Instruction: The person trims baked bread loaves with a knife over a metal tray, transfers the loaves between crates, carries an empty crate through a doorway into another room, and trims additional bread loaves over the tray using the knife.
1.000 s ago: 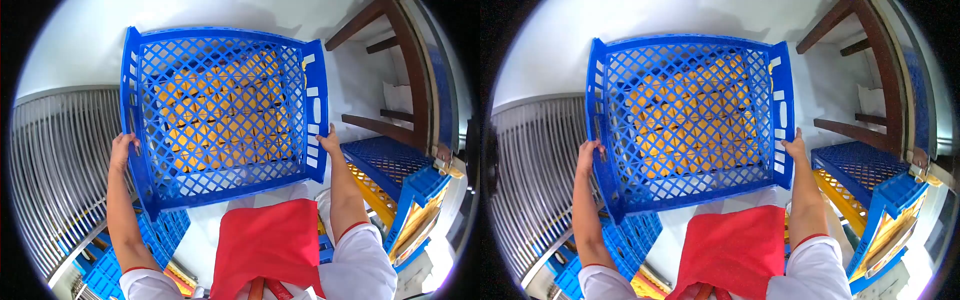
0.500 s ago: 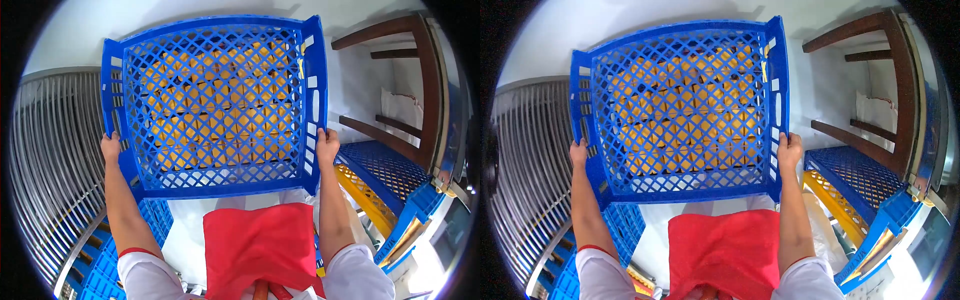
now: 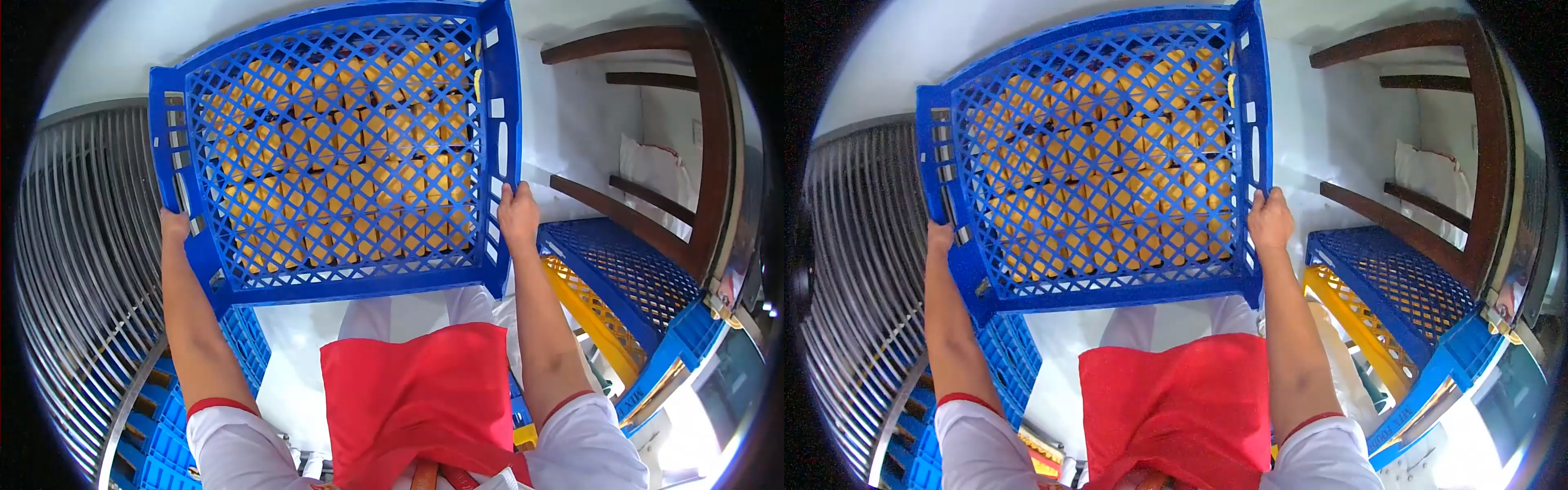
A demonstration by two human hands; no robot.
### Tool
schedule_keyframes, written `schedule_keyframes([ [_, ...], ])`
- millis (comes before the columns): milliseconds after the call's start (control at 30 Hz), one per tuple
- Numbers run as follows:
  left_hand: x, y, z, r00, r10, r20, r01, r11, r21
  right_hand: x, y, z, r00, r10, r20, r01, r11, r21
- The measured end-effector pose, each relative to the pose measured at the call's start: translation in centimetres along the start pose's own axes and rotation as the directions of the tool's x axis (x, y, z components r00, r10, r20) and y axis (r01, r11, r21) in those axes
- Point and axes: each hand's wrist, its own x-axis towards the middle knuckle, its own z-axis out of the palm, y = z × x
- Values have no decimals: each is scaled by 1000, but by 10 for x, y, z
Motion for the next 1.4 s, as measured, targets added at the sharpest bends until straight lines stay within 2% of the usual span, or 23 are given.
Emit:
schedule_keyframes([
  [67, 0, -1, 7, 999, 28, 43, -23, 994, -106, 0, 1, 0, 998, 43, 53, -39, 995, -89],
  [167, -116, 102, -37, 993, -114, -39, 120, 945, 303, 3, -1, -2, 994, 78, 74, -72, 994, -78],
  [233, -150, 122, -19, 996, 11, 91, -46, 917, 395, 2, -10, -15, 984, 125, 131, -116, 990, -75],
  [267, -174, 135, -12, 960, 173, 221, -255, 867, 428, 1, -6, -14, 975, 103, 197, -97, 994, -40],
  [300, -172, 111, 41, 853, 496, 160, -521, 799, 299, -2, 0, -15, 963, 86, 255, -88, 996, -3],
  [367, -262, 163, 10, 652, 695, 304, -640, 719, -270, -30, 5, -27, 972, -29, 234, 32, 999, -8],
  [400, -303, 185, -14, 467, 800, 377, -751, 584, -308, -54, 2, -53, 962, -50, 269, 40, 998, 42],
  [500, -411, 221, -86, 189, 862, 470, -902, 342, -264, -134, 11, -135, 962, -135, 235, 73, 964, 256],
  [533, -430, 227, -102, 90, 871, 483, -918, 260, -299, -157, 21, -172, 982, -63, 179, 16, 968, 250],
  [600, -464, 237, -138, -18, 847, 532, -907, 211, -365, -202, 38, -257, 998, -54, -18, 56, 886, 460],
  [633, -477, 243, -153, -66, 849, 524, -920, 152, -362, -220, 54, -296, 983, 46, -178, 27, 920, 391],
  [700, -499, 260, -178, -94, 820, 564, -919, 147, -366, -247, 99, -360, 817, 265, -513, -4, 890, 455],
  [733, -515, 272, -192, -146, 852, 502, -939, 41, -342, -257, 118, -393, 692, 446, -568, -181, 869, 461],
  [767, -539, 287, -207, -162, 854, 495, -946, 8, -324, -261, 176, -404, 562, 311, -767, -267, 945, 188],
  [800, -564, 305, -218, -197, 878, 436, -934, -33, -355, -267, 217, -418, 443, 286, -850, -371, 921, 118],
  [867, -621, 340, -232, -279, 913, 299, -905, -146, -399, -287, 296, -437, 392, 452, -801, -698, 713, 61],
  [967, -713, 394, -239, -390, 908, 151, -816, -264, -515, -326, 379, -450, 250, 745, -619, -832, 492, 256],
  [1033, -779, 425, -234, -441, 893, 94, -766, -320, -557, -345, 423, -445, 285, 845, -452, -844, 445, 300],
  [1100, -835, 456, -215, -507, 862, -3, -712, -421, -561, -358, 462, -429, 451, 825, -341, -752, 557, 353],
  [1133, -858, 476, -207, -494, 867, -55, -723, -445, -528, -362, 468, -427, 474, 808, -349, -692, 587, 421],
  [1233, -914, 561, -185, -454, 841, -294, -746, -539, -390, -368, 491, -411, 521, 750, -408, -545, 660, 517],
  [1300, -948, 620, -181, -448, 784, -429, -812, -558, -170, -368, 495, -414, 571, 774, -274, -565, 613, 553],
  [1400, -978, 685, -189, -364, 906, -214, -931, -352, 92, -367, 494, -408, 556, 785, -273, -512, 582, 631],
])
